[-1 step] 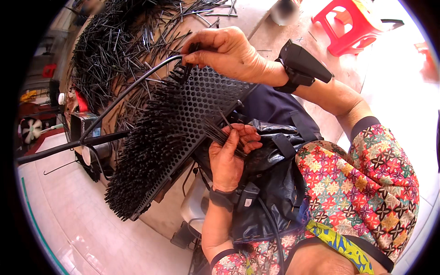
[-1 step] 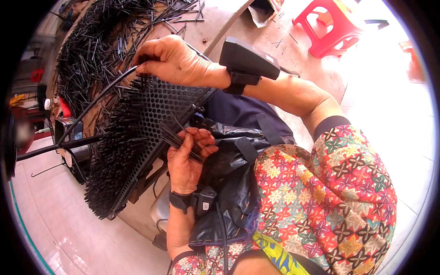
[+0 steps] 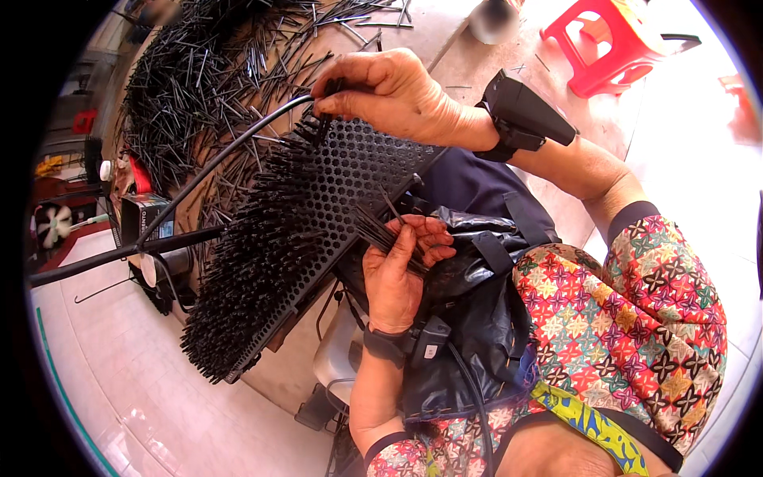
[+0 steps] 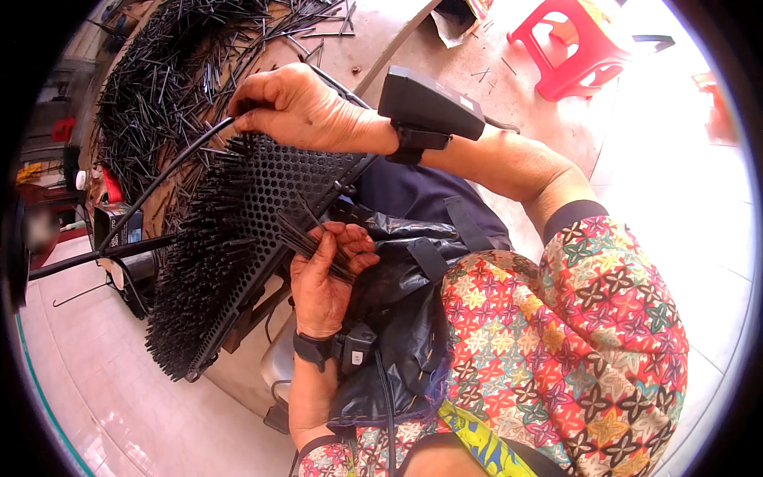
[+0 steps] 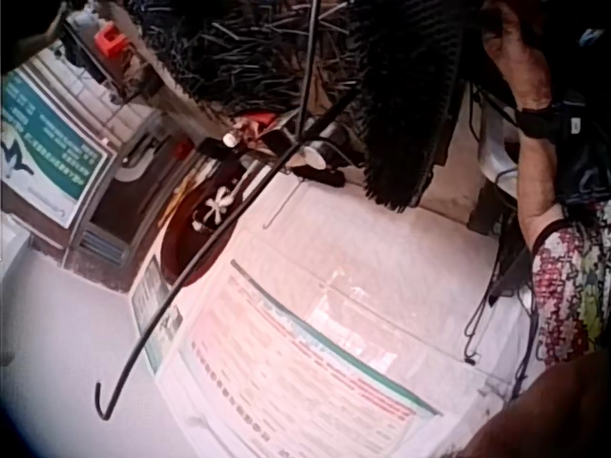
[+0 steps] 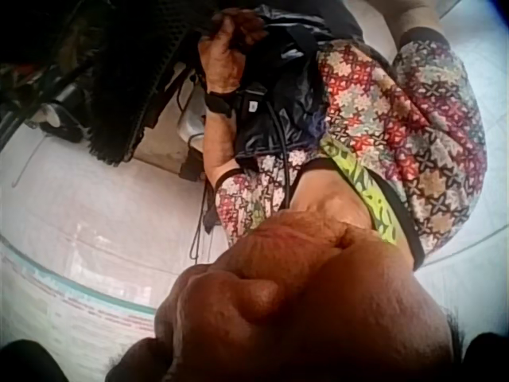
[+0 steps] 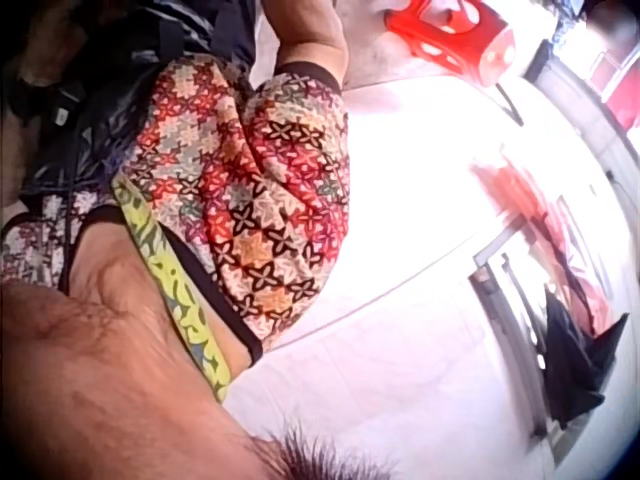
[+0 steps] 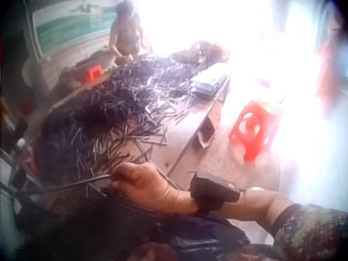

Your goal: The person inserts several thin black rods through holes in a black plastic grid, then gathers a bundle of the rods from a table and places them into a black bag.

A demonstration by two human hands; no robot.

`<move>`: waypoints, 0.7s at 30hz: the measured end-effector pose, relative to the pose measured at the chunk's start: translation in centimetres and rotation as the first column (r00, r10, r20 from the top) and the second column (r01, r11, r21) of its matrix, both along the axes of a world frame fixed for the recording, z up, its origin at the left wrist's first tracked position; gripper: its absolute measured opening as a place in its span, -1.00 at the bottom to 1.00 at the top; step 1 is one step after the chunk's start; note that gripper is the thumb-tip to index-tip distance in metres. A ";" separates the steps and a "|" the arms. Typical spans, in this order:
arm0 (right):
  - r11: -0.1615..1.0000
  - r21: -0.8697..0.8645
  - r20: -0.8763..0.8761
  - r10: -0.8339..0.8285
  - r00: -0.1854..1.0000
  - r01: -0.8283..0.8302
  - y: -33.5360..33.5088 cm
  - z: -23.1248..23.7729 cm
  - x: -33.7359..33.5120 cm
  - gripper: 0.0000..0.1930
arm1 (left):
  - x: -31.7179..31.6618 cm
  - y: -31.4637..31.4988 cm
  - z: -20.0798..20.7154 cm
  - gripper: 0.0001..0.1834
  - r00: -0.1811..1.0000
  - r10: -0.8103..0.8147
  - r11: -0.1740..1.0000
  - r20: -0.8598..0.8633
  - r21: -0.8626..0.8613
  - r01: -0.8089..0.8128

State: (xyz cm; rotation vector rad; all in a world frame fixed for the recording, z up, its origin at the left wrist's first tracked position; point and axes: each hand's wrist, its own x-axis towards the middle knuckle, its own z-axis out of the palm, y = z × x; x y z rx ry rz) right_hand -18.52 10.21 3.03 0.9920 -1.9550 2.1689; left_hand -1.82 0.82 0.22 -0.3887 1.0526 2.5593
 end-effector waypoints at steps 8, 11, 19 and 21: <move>0.914 0.404 -0.268 0.160 0.950 -0.039 -0.2 2.5 -0.8 -0.88 | 0.2 0.1 0.1 -0.80 1.000 -0.010 1.000 0.001 0.010 0.010; 0.902 0.430 -0.278 0.176 0.944 -0.042 -0.2 2.5 -1.2 -0.88 | 0.0 0.1 0.3 -0.82 1.000 -0.023 1.000 0.001 0.014 0.023; 0.844 0.518 -0.540 0.198 0.818 0.137 -2.2 2.6 -0.8 -0.85 | 0.0 -0.1 0.5 -0.82 0.999 -0.024 1.000 -0.023 -0.003 0.024; 0.838 0.521 -0.571 0.203 0.795 0.161 -2.5 3.0 -1.0 -0.86 | -0.2 -0.1 0.7 -0.82 0.999 -0.040 0.999 -0.018 -0.011 0.040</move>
